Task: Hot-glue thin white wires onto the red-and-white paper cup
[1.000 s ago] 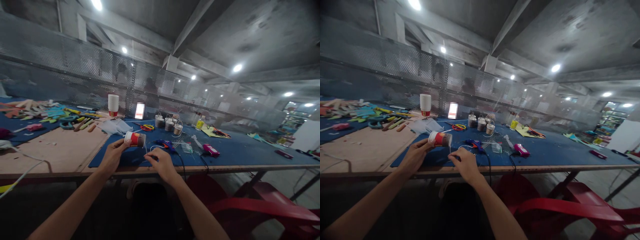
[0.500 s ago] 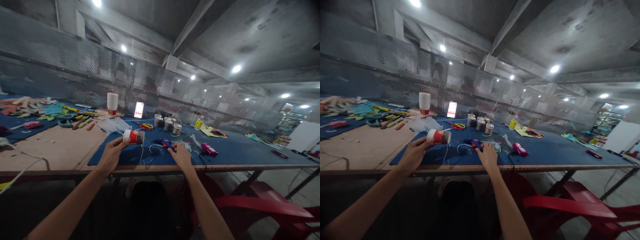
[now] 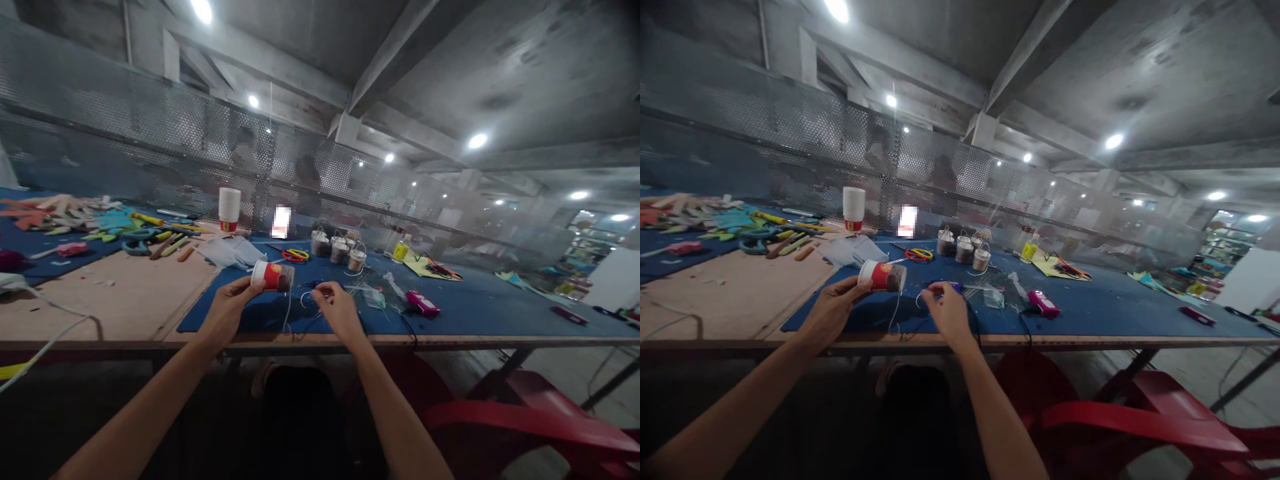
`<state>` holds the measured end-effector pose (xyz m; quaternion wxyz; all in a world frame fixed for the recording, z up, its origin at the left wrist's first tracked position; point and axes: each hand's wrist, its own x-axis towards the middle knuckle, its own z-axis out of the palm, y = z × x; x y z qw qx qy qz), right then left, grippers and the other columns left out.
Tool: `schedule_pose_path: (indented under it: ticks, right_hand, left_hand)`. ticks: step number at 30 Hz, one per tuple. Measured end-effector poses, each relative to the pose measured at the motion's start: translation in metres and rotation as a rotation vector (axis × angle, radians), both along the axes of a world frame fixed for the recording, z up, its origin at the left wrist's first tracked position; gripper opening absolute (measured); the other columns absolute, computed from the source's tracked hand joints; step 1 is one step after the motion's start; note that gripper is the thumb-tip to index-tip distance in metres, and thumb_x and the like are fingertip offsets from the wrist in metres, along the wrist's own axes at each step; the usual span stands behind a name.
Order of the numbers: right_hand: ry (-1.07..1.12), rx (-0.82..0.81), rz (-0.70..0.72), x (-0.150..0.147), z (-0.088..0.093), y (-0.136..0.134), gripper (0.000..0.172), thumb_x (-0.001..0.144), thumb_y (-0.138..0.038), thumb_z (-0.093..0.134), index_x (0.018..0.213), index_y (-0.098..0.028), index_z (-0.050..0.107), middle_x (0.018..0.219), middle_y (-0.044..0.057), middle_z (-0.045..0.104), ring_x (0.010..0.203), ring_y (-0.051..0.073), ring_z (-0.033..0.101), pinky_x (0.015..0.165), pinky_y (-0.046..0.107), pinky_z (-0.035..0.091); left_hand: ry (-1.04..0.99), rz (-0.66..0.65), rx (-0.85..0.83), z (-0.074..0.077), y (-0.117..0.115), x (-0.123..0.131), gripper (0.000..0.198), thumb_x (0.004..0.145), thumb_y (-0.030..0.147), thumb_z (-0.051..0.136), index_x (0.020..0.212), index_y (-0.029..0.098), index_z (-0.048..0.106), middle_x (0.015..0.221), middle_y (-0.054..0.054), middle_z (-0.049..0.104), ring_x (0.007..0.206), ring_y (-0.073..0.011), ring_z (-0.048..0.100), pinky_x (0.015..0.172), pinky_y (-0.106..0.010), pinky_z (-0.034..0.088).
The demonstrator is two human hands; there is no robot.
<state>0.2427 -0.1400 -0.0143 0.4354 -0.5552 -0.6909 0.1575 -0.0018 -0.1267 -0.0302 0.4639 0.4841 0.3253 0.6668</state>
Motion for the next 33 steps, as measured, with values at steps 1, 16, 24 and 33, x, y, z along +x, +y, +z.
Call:
schedule_pose_path:
  ticks: [1,16,24,33]
  right_hand:
    - [0.127,-0.075,0.122,-0.014,-0.003,0.000,0.036,0.096,-0.048,0.068,0.119,-0.021,0.065,0.110,0.007,0.077,0.064,0.015,0.071,0.069,0.031,0.057]
    - [-0.101,0.031,0.209,-0.034,-0.021,-0.031,0.007,0.094,-0.029,0.074,0.096,-0.026,0.080,0.099,0.001,0.077,0.085,0.017,0.071,0.080,0.029,0.052]
    - [-0.393,0.147,-0.304,0.023,0.003,-0.007,0.019,0.102,-0.038,0.062,0.107,-0.022,0.071,0.110,0.008,0.072,0.102,0.025,0.067,0.085,0.033,0.049]
    - [-0.586,-0.225,-0.338,0.054,0.010,0.027,0.038,0.099,-0.050,0.064,0.115,-0.017,0.069,0.117,0.015,0.074,0.110,0.031,0.071,0.085,0.035,0.047]
  left_hand:
    - [0.001,0.003,0.000,0.000,0.000,0.000,0.036,0.074,0.046,0.089,0.101,0.021,0.087,0.099,-0.006,0.083,0.102,-0.0275,0.072,0.101,-0.041,0.052]
    - [-0.070,-0.002,-0.019,0.003,-0.001,0.001,0.037,0.073,0.045,0.090,0.098,0.019,0.086,0.092,-0.005,0.081,0.093,-0.0248,0.071,0.095,-0.040,0.054]
    - [-0.043,0.019,0.003,0.004,-0.001,0.001,0.031,0.072,0.045,0.089,0.091,0.020,0.086,0.088,-0.005,0.080,0.092,-0.0248,0.071,0.091,-0.039,0.055]
    - [-0.035,0.015,0.003,0.003,-0.001,0.001,0.031,0.074,0.044,0.089,0.094,0.021,0.087,0.090,-0.005,0.081,0.093,-0.0249,0.072,0.092,-0.039,0.054]
